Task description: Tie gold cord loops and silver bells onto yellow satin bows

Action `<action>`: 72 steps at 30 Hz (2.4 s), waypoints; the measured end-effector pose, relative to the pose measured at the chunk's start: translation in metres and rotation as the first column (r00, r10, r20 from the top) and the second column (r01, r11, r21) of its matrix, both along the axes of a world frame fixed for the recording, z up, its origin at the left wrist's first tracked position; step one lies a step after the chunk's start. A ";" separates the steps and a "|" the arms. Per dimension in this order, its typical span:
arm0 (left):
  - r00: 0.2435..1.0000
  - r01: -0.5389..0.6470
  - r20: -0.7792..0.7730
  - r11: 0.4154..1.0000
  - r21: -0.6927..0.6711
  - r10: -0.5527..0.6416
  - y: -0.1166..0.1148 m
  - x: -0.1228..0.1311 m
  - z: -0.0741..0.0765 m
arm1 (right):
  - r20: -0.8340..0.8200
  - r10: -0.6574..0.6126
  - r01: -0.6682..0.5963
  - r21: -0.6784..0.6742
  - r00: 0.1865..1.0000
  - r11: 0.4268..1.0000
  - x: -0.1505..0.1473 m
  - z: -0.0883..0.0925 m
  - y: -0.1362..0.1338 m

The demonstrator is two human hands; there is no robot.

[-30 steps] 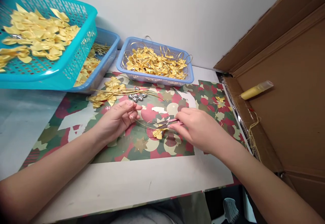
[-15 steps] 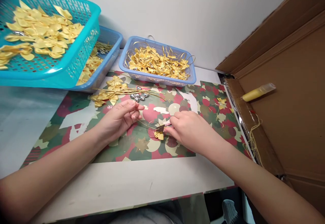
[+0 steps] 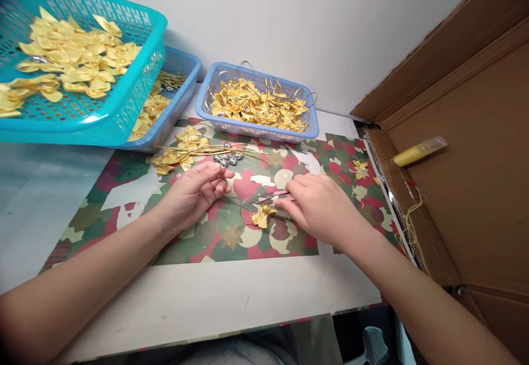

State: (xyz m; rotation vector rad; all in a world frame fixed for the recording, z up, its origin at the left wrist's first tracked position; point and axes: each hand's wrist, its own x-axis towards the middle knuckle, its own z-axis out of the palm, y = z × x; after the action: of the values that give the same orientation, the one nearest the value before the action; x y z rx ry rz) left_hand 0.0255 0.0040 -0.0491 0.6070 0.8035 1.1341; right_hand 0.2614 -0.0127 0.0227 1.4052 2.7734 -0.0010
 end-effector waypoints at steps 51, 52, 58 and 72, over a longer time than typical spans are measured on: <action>0.190 0.652 -0.831 0.566 0.504 0.522 -0.040 0.016 0.007 | -0.837 -0.164 0.209 -0.061 0.522 0.976 -0.055 -0.070 -0.032; 0.196 0.658 -0.827 0.555 0.509 0.527 -0.040 0.015 0.006 | -0.833 -0.154 0.203 -0.051 0.531 0.978 -0.054 -0.070 -0.032; 0.238 0.685 -0.793 0.482 0.546 0.561 -0.038 0.012 0.005 | -0.777 -0.097 0.156 0.001 0.622 0.988 -0.051 -0.070 -0.029; 0.586 0.493 -0.784 0.678 0.546 0.205 -0.048 0.017 0.014 | -0.949 -0.034 0.071 -0.012 0.312 0.997 -0.056 -0.058 -0.034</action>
State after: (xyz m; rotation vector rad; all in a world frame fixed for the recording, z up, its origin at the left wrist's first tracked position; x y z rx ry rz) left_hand 0.0421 -0.0436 -0.0346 1.9781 1.0053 0.9450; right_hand 0.2053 -0.0467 -0.0348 1.9484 3.5394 -1.2399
